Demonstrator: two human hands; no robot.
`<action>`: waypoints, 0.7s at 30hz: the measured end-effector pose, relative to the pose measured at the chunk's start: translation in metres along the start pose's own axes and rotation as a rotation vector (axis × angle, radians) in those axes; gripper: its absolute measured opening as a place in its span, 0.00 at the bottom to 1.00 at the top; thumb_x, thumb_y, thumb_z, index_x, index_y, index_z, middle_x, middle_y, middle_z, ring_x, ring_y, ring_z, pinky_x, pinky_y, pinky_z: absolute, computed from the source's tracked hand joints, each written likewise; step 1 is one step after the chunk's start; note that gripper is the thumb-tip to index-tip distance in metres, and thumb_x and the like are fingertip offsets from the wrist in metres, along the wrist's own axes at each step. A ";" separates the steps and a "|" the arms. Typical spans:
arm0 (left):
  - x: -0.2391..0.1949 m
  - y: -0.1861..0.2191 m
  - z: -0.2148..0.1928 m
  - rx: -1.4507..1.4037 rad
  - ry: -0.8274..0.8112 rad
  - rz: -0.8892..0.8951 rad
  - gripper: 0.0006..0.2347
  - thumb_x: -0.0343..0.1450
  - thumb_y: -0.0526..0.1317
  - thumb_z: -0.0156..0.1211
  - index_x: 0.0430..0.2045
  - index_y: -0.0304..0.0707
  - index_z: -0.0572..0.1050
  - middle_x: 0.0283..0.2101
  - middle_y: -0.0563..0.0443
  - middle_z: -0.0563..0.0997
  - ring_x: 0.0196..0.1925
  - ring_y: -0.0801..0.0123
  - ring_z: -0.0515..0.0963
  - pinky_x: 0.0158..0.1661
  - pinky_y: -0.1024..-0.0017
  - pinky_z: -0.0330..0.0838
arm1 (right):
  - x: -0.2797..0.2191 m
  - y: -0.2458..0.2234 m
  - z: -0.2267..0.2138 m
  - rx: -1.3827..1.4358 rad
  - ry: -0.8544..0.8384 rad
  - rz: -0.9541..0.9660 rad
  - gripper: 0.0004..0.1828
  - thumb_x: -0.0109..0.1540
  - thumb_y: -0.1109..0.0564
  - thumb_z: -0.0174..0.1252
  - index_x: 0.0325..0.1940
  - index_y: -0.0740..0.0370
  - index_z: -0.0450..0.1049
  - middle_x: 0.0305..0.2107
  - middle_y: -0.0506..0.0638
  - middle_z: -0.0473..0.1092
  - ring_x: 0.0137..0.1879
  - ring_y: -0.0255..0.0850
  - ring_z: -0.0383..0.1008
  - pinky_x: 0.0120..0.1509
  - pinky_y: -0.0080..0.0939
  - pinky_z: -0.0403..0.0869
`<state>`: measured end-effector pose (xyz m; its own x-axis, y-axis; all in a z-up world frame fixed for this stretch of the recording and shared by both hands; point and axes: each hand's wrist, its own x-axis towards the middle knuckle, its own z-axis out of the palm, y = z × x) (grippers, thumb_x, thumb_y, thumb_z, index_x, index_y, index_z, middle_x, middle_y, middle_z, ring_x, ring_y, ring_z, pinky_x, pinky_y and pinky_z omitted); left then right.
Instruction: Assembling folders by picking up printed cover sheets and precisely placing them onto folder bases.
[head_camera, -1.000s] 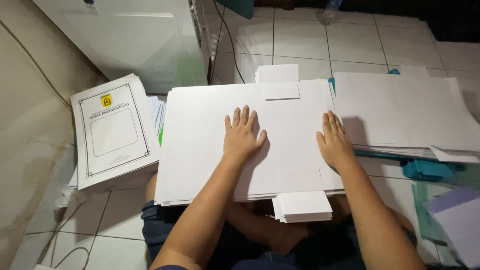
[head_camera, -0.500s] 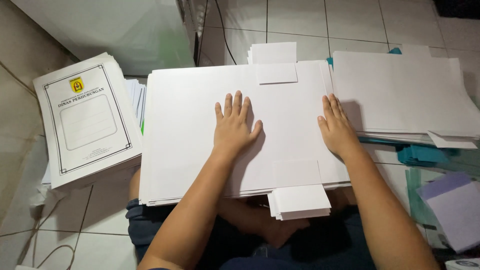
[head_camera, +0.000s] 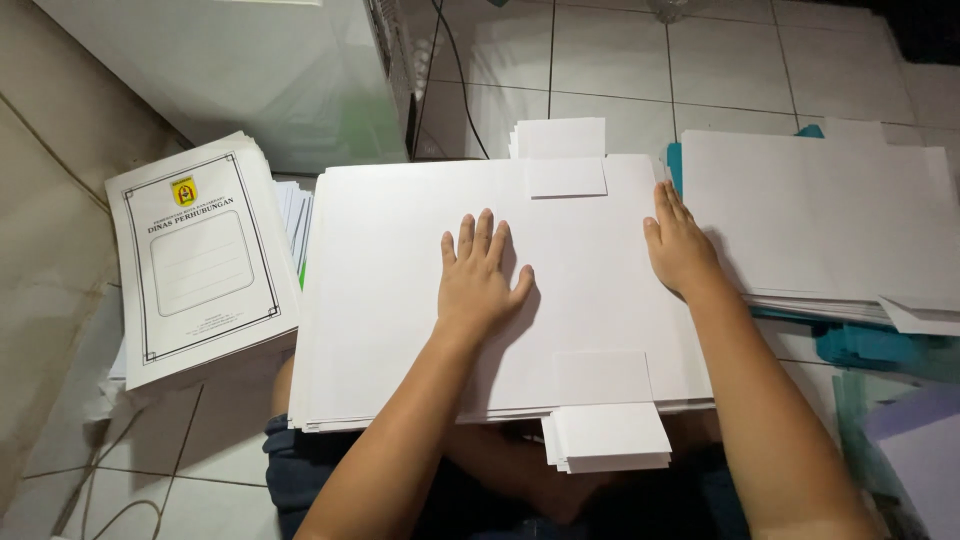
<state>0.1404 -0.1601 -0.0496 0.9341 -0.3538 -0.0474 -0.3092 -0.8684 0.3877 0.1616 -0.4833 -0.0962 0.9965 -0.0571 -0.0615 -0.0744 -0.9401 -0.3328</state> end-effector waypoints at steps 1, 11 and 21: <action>-0.001 0.000 0.000 -0.004 0.016 -0.003 0.31 0.72 0.56 0.40 0.70 0.39 0.60 0.76 0.36 0.56 0.79 0.48 0.49 0.72 0.43 0.35 | -0.017 -0.001 0.000 0.000 -0.007 -0.003 0.34 0.73 0.49 0.31 0.80 0.71 0.44 0.77 0.68 0.42 0.82 0.57 0.42 0.84 0.54 0.44; -0.002 -0.009 0.017 0.015 0.135 0.039 0.29 0.73 0.55 0.43 0.69 0.38 0.63 0.74 0.34 0.60 0.78 0.46 0.54 0.72 0.43 0.40 | -0.191 -0.052 0.001 0.225 -0.068 -0.105 0.24 0.73 0.41 0.31 0.56 0.52 0.70 0.74 0.51 0.56 0.80 0.48 0.50 0.84 0.54 0.44; -0.005 -0.012 0.023 0.037 0.161 0.034 0.28 0.74 0.53 0.41 0.69 0.42 0.62 0.74 0.38 0.61 0.78 0.50 0.54 0.72 0.45 0.41 | -0.238 -0.078 -0.007 0.666 -0.177 0.064 0.25 0.72 0.49 0.42 0.54 0.66 0.81 0.31 0.61 0.84 0.76 0.47 0.62 0.82 0.48 0.52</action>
<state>0.1352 -0.1558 -0.0751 0.9386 -0.3253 0.1146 -0.3446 -0.8703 0.3519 -0.0691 -0.3989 -0.0486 0.9723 0.0036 -0.2338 -0.1969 -0.5265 -0.8271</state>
